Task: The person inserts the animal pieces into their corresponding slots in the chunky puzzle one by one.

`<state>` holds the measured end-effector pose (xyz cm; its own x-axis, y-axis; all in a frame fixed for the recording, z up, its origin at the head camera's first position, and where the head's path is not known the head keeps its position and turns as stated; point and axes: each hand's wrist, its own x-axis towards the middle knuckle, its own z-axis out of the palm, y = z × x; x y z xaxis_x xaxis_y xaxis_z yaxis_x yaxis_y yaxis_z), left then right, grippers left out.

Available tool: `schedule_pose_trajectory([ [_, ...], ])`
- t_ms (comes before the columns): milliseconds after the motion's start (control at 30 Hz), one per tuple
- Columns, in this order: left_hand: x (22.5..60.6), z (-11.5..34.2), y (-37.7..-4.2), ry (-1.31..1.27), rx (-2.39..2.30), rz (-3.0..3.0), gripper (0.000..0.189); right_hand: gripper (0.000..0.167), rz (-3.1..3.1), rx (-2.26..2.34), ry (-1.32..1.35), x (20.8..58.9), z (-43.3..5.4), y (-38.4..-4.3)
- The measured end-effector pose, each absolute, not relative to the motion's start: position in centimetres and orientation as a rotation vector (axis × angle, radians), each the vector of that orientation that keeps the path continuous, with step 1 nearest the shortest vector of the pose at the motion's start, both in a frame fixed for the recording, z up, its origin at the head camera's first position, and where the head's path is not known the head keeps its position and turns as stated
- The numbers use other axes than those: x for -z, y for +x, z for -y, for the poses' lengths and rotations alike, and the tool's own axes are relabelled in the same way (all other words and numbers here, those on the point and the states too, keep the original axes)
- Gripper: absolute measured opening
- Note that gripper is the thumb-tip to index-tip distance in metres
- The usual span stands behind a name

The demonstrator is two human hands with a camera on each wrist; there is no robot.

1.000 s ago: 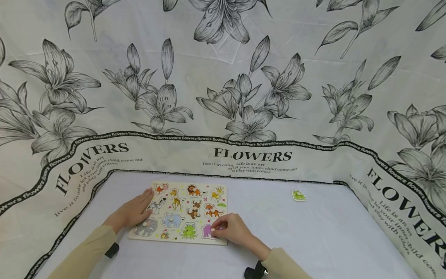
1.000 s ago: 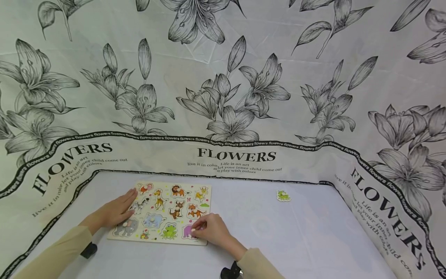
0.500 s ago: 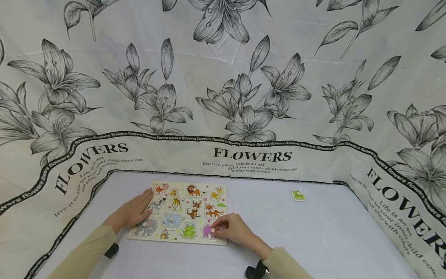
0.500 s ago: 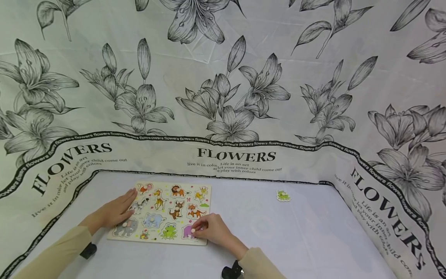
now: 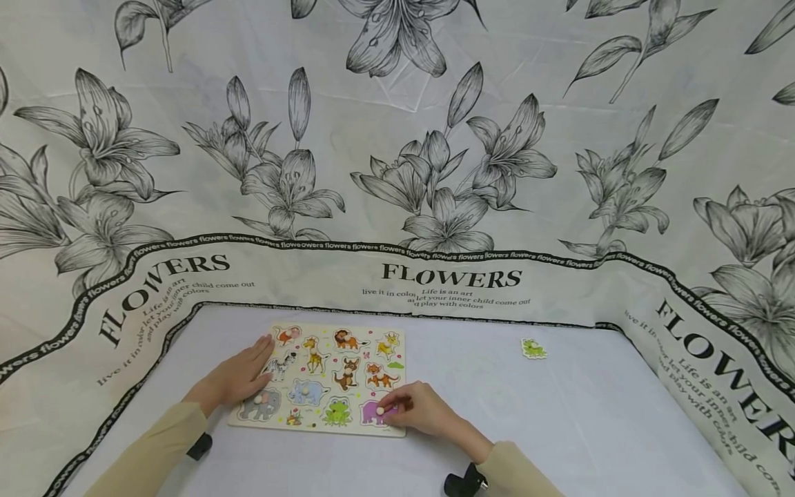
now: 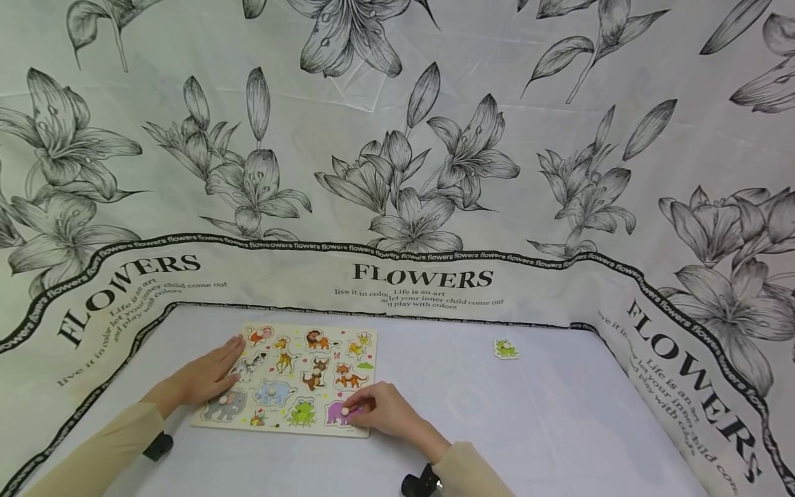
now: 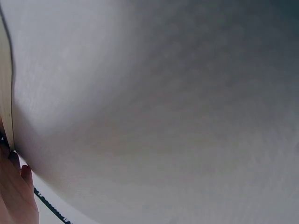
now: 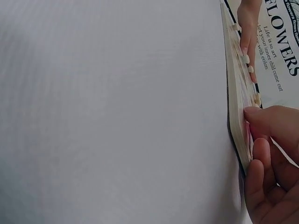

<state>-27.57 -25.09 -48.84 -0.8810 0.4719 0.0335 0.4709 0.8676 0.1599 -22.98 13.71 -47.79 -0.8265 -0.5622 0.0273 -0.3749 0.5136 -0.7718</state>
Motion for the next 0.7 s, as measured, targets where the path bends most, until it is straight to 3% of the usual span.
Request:
schedule_pose_trajectory([
  [700,48.7,25.0,-27.4,0.756,-0.266,-3.029,0.065,0.024,-2.556,1.237,-0.78,48.1,-17.4,-23.1],
])
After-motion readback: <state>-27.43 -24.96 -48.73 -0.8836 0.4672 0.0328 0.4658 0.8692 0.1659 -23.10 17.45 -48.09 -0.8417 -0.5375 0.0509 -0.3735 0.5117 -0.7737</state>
